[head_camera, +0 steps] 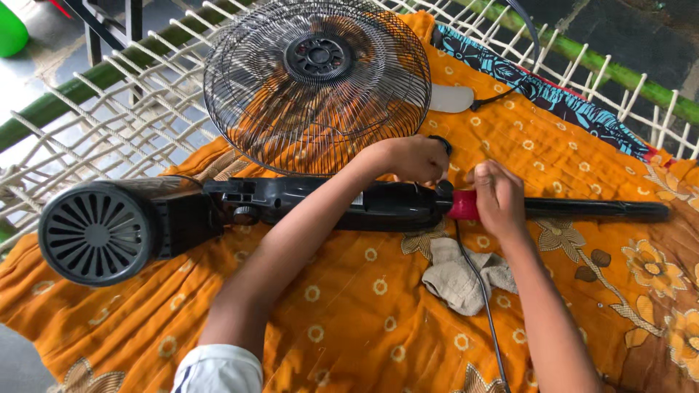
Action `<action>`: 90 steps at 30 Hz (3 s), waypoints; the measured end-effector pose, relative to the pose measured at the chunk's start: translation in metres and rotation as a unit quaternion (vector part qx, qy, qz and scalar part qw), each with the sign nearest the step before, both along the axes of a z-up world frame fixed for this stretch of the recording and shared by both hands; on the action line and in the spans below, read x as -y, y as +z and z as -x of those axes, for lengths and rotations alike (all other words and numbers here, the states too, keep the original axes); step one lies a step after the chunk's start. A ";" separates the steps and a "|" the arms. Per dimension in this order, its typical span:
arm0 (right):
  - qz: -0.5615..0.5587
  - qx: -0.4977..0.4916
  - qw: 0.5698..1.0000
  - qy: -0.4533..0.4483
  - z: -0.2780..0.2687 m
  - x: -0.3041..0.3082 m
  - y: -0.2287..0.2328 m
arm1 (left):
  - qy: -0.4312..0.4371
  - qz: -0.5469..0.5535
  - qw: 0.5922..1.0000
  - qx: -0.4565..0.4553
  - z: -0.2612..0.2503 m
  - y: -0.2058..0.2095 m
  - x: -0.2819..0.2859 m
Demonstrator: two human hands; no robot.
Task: The person disassembles an electric fan by removing the front grille and detaching the stand. They then use a screwdriver to open the power cord connector and inspect the internal wiring.
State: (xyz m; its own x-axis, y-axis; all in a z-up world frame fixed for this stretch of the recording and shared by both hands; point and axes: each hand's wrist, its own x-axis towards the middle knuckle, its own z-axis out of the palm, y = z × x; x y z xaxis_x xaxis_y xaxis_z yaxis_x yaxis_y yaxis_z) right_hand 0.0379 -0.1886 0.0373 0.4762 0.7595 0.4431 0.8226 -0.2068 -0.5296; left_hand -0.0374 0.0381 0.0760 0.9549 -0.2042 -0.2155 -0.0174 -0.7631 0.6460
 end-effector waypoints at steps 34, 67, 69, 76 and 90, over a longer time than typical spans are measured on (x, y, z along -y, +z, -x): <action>-0.028 0.086 0.994 -0.062 -0.008 0.007 -0.007 | -0.202 -0.385 0.859 0.270 0.018 0.016 0.033; 0.018 0.158 0.986 -0.051 -0.029 0.011 -0.026 | 0.384 -0.284 0.877 -0.056 -0.027 0.003 0.119; 0.003 0.172 0.984 -0.036 -0.025 0.012 -0.025 | 0.353 -0.319 0.878 -0.044 -0.020 0.007 0.113; 0.014 0.144 0.988 -0.062 -0.016 0.015 -0.017 | -0.136 -0.484 0.863 0.040 -0.006 0.047 0.066; -0.019 0.152 0.988 -0.028 -0.012 0.018 -0.013 | -0.102 -0.411 0.905 0.040 0.017 0.053 0.058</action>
State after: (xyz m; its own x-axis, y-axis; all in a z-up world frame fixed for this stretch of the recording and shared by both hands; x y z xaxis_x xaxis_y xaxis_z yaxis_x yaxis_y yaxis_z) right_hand 0.0501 -0.2070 0.0244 0.3575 0.7164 0.5992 0.9327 -0.2416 -0.2676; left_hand -0.0548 -0.0203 0.1290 0.9349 -0.1796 -0.3061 -0.2332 -0.9610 -0.1485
